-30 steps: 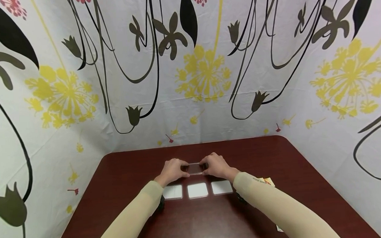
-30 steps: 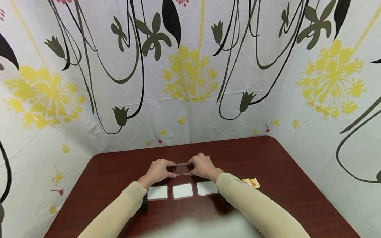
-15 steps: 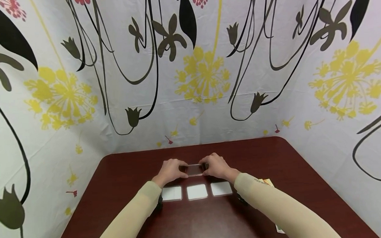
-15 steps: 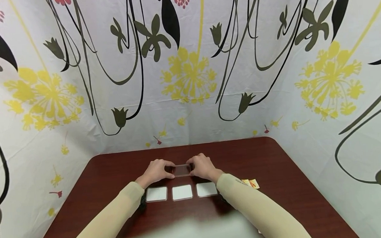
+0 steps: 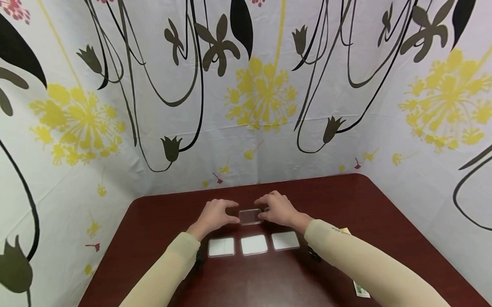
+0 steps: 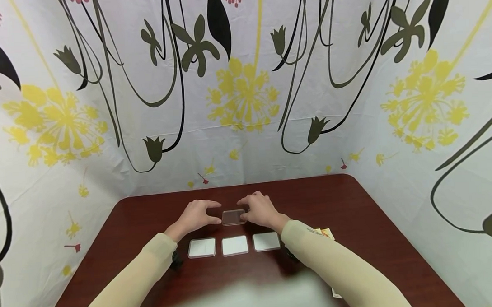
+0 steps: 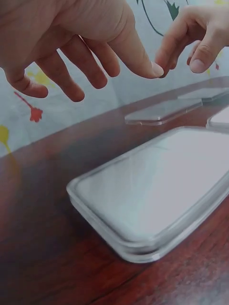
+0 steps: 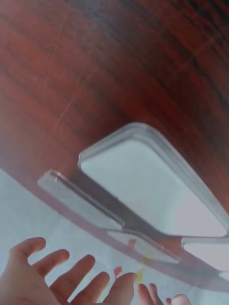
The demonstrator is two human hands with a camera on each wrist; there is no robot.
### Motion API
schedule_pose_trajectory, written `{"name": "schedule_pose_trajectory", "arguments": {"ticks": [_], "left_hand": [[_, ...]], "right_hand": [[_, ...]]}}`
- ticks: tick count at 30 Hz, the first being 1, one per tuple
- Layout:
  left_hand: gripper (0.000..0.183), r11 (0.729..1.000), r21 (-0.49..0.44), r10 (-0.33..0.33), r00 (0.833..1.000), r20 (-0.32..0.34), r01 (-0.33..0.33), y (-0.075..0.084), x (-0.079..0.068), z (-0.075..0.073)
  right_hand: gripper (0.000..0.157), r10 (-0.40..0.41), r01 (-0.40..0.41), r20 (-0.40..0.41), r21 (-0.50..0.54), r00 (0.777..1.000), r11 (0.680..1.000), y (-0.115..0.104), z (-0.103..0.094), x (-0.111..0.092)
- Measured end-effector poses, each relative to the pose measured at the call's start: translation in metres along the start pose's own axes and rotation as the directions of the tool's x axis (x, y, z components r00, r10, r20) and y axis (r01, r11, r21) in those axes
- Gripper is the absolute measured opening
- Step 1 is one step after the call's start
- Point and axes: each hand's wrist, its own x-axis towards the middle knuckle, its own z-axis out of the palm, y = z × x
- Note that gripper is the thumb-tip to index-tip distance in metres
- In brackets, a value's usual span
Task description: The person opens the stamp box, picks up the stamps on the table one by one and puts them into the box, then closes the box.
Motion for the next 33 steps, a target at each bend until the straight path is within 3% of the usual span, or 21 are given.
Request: {"name": "schedule_pose_trajectory", "arguments": {"ticks": [11, 22, 33], "left_hand": [[0.056, 1.0, 0.024, -0.017, 1.0, 0.012, 0.017, 0.001, -0.03, -0.017], [0.051, 0.999, 0.029, -0.03, 1.0, -0.001, 0.03, -0.013, -0.062, -0.03], [0.054, 1.0, 0.023, 0.02, 0.999, 0.033, -0.02, -0.03, -0.086, -0.019]], "right_hand": [[0.038, -0.061, 0.061, -0.049, -0.013, 0.997, 0.998, -0.024, -0.011, -0.007], [0.037, -0.171, 0.171, -0.029, 0.001, 0.985, 0.985, -0.055, 0.002, -0.014], [0.038, -0.217, 0.217, -0.002, 0.01, 0.976, 0.976, -0.075, 0.025, -0.019]]}}
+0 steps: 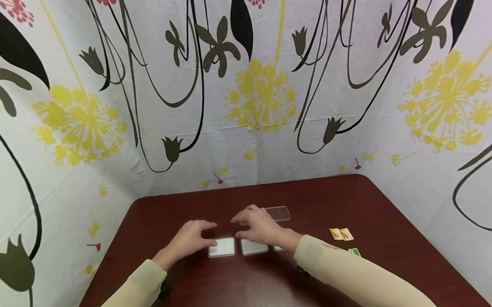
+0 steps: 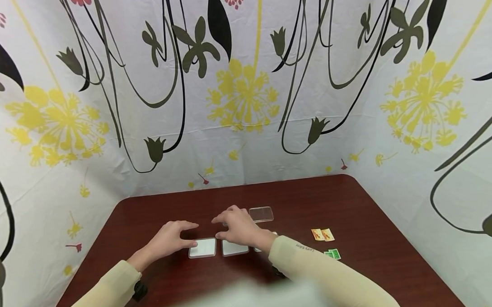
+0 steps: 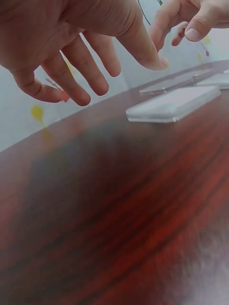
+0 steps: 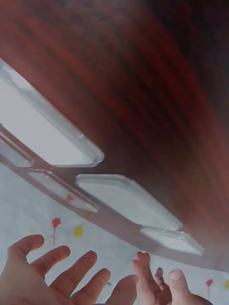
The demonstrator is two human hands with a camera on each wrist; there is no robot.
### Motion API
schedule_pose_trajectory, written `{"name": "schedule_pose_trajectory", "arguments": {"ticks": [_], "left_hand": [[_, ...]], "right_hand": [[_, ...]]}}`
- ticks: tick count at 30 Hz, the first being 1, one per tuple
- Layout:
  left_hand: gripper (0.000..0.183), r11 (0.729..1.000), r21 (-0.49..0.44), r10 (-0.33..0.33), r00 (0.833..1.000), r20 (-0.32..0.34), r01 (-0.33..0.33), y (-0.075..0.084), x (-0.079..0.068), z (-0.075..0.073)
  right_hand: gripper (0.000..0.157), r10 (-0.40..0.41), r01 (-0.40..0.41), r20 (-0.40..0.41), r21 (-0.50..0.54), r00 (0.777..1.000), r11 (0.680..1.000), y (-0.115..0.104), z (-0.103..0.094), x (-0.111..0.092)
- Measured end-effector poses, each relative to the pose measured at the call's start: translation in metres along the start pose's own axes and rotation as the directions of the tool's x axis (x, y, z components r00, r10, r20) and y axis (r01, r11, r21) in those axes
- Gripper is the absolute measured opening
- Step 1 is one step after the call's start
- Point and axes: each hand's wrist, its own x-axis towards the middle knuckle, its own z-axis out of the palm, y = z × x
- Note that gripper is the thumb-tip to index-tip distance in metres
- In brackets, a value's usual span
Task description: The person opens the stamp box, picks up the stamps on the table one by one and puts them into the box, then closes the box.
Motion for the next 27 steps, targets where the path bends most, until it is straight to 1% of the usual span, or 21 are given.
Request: {"name": "schedule_pose_trajectory", "arguments": {"ticks": [6, 11, 15, 20, 24, 27], "left_hand": [[0.056, 1.0, 0.006, 0.01, 1.0, 0.016, -0.01, -0.003, -0.006, 0.008], [0.059, 1.0, 0.005, 0.007, 1.0, 0.027, -0.007, -0.005, -0.009, 0.013], [0.061, 1.0, 0.024, 0.012, 0.999, 0.04, -0.013, -0.006, -0.012, 0.016], [0.061, 0.998, 0.055, 0.036, 0.999, 0.039, -0.038, -0.007, -0.013, 0.019], [0.063, 0.995, 0.085, 0.045, 0.998, 0.04, -0.048, -0.008, -0.013, 0.021], [0.066, 0.993, 0.113, 0.035, 0.998, 0.046, -0.04, -0.008, -0.014, 0.022]], "right_hand": [[0.039, -0.03, 0.03, 0.02, -0.026, 0.999, 0.999, -0.004, 0.016, -0.003], [0.038, -0.035, 0.036, 0.024, -0.055, 0.999, 0.998, -0.01, 0.024, -0.005], [0.04, -0.049, 0.052, 0.036, -0.093, 0.998, 0.994, -0.015, 0.028, -0.005], [0.044, -0.061, 0.073, 0.082, -0.145, 0.995, 0.987, -0.02, 0.033, -0.004], [0.042, -0.068, 0.085, 0.103, -0.165, 0.992, 0.983, -0.021, 0.035, -0.003], [0.038, -0.073, 0.092, 0.105, -0.184, 0.992, 0.979, -0.021, 0.036, -0.002]]}}
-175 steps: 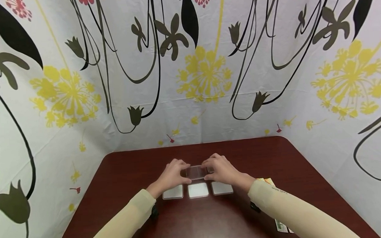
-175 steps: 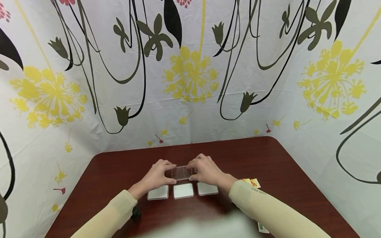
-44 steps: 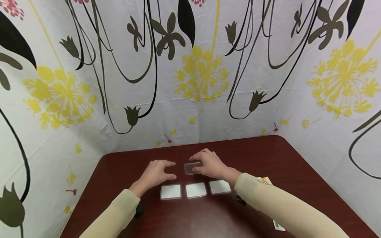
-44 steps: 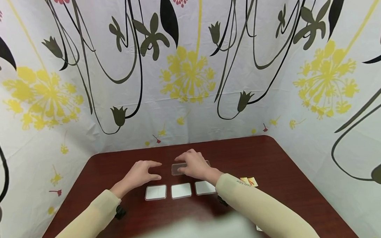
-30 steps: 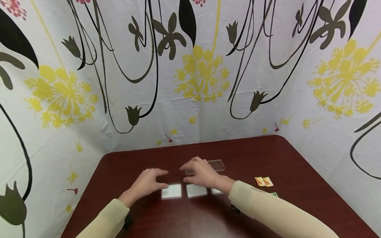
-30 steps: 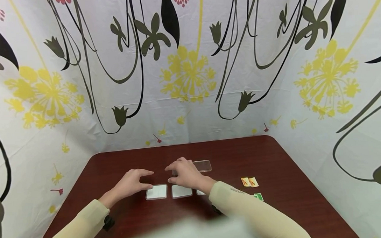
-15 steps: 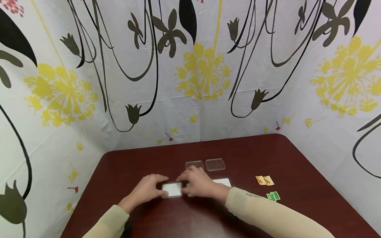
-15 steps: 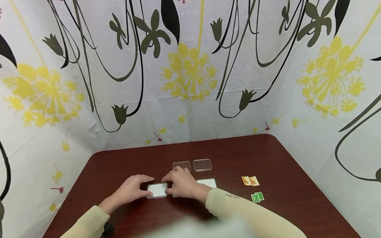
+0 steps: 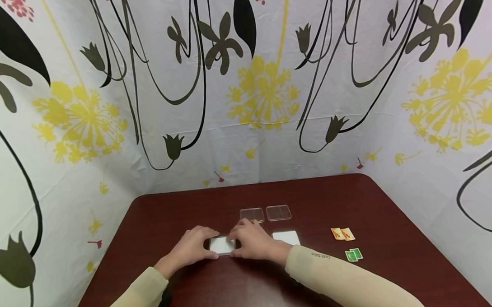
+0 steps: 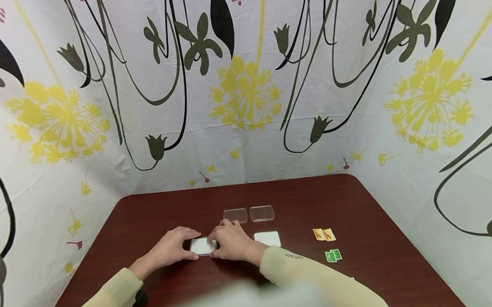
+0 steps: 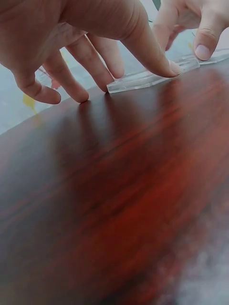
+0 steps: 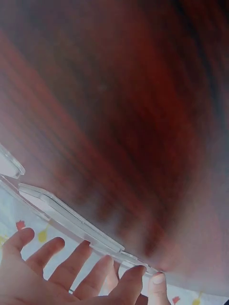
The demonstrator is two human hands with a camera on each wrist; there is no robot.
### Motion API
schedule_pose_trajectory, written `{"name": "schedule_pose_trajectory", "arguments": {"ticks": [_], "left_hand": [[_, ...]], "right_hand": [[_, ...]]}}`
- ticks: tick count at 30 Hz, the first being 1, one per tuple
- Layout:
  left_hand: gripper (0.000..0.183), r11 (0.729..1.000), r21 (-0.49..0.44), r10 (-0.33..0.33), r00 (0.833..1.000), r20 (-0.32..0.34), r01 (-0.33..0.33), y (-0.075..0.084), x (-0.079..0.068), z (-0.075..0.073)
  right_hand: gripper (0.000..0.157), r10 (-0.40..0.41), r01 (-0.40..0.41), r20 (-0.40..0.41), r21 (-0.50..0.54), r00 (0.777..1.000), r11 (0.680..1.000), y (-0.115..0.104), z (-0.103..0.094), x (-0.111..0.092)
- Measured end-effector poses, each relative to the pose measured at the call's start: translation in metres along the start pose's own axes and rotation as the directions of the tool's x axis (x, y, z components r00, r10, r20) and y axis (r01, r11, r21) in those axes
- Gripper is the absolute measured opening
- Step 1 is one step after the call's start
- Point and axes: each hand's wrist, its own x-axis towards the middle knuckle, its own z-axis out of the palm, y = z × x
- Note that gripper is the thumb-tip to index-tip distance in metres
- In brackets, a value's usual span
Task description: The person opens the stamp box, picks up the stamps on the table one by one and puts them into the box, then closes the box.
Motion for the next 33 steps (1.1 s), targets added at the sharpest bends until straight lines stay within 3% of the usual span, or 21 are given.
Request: {"name": "schedule_pose_trajectory", "arguments": {"ticks": [9, 20, 27, 33], "left_hand": [[0.068, 1.0, -0.001, -0.03, 0.999, 0.017, 0.03, 0.005, 0.0, 0.0], [0.054, 0.997, -0.049, -0.058, 0.998, 0.04, 0.06, 0.011, 0.005, -0.004], [0.053, 0.999, -0.006, -0.049, 0.998, 0.041, 0.049, 0.011, 0.007, -0.005], [0.05, 0.998, 0.058, -0.019, 0.998, 0.055, 0.016, 0.011, 0.01, -0.003]], "right_hand": [[0.032, 0.007, -0.008, -0.014, -0.039, 1.0, 0.999, -0.001, 0.003, 0.001], [0.029, -0.005, 0.004, -0.03, -0.054, 1.0, 0.999, -0.003, 0.002, 0.003], [0.028, 0.01, -0.011, -0.019, -0.054, 1.0, 0.998, -0.005, 0.001, 0.005], [0.026, -0.031, 0.027, -0.048, -0.085, 0.998, 0.996, -0.005, 0.004, 0.003]]}}
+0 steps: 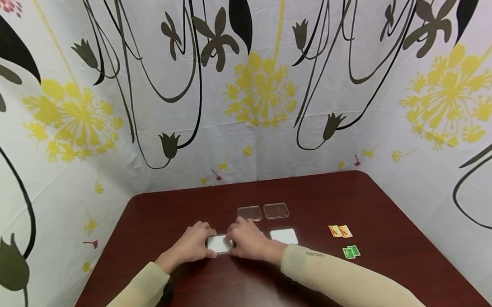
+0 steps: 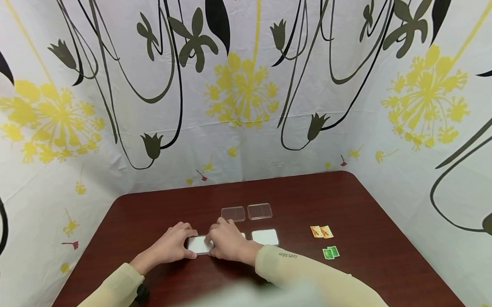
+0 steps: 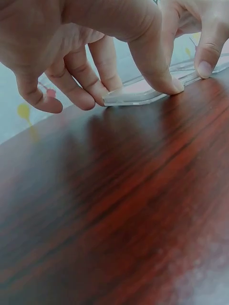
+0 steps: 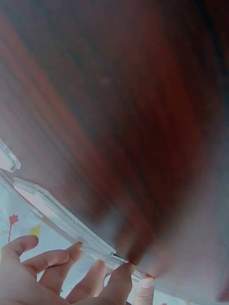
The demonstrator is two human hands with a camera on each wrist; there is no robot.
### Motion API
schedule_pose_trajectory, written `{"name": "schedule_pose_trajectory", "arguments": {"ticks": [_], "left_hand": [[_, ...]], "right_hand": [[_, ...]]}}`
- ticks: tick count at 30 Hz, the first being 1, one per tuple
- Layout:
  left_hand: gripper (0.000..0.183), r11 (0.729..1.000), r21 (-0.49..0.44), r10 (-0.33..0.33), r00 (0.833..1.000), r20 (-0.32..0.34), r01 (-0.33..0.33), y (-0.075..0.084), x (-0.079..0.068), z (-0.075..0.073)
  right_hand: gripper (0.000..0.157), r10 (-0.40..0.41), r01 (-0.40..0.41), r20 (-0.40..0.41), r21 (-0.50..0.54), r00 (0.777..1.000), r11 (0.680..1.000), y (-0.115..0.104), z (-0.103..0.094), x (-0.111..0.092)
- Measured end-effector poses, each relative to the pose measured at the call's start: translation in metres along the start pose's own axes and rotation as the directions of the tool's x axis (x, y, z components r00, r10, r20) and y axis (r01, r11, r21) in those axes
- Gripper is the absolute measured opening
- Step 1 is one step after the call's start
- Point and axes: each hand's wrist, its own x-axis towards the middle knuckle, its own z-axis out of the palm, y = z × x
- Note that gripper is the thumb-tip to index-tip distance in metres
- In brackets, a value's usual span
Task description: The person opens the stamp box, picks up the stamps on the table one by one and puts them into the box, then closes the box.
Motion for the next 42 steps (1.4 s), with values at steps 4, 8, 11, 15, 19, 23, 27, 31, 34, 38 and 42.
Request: {"name": "schedule_pose_trajectory", "arguments": {"ticks": [4, 8, 11, 15, 19, 23, 27, 31, 34, 38, 42], "left_hand": [[0.05, 0.999, 0.041, 0.001, 1.0, 0.024, -0.002, 0.003, 0.002, 0.0], [0.051, 0.998, 0.059, -0.012, 0.999, 0.045, 0.009, 0.006, 0.004, 0.0], [0.052, 0.997, 0.073, -0.025, 0.998, 0.052, 0.021, 0.007, 0.005, 0.001], [0.053, 0.994, 0.105, -0.029, 0.999, 0.027, 0.026, 0.009, 0.005, 0.004], [0.053, 0.987, 0.162, -0.002, 1.0, -0.016, 0.005, 0.012, 0.003, 0.006], [0.052, 0.976, 0.218, 0.018, 0.999, -0.049, -0.007, 0.014, 0.002, 0.006], [0.053, 0.973, 0.229, 0.012, 0.999, -0.046, -0.001, 0.016, 0.0, 0.004], [0.054, 0.98, 0.2, -0.006, 1.0, -0.024, 0.011, 0.016, -0.001, 0.003], [0.053, 0.983, 0.184, -0.013, 1.0, -0.015, 0.015, 0.014, -0.001, 0.001], [0.052, 0.986, 0.163, -0.018, 1.0, -0.012, 0.02, 0.012, -0.001, -0.001], [0.051, 0.991, 0.129, -0.03, 1.0, -0.007, 0.031, 0.01, -0.001, -0.002]], "right_hand": [[0.026, -0.016, 0.015, -0.022, -0.014, 1.0, 1.0, -0.001, 0.001, -0.001], [0.025, -0.007, 0.007, -0.026, -0.016, 1.0, 1.0, -0.002, 0.001, -0.002], [0.024, -0.002, 0.002, -0.032, -0.019, 0.999, 1.0, -0.002, 0.001, -0.003], [0.025, 0.0, -0.001, -0.043, -0.013, 0.999, 1.0, -0.002, 0.002, -0.005], [0.025, 0.008, -0.007, -0.052, 0.004, 0.999, 1.0, -0.001, 0.002, -0.005], [0.026, 0.011, -0.01, -0.055, 0.01, 0.998, 1.0, 0.0, 0.002, -0.003], [0.026, 0.016, -0.015, -0.046, 0.024, 0.999, 1.0, 0.0, 0.003, -0.002], [0.025, 0.016, -0.015, -0.032, 0.02, 0.999, 1.0, -0.001, 0.003, -0.001], [0.025, 0.008, -0.008, -0.032, -0.007, 0.999, 1.0, -0.003, 0.001, -0.001], [0.026, 0.007, -0.008, -0.044, -0.02, 0.999, 1.0, -0.003, -0.001, 0.0], [0.029, 0.008, -0.008, -0.054, 0.004, 0.999, 1.0, -0.002, 0.0, 0.001]]}}
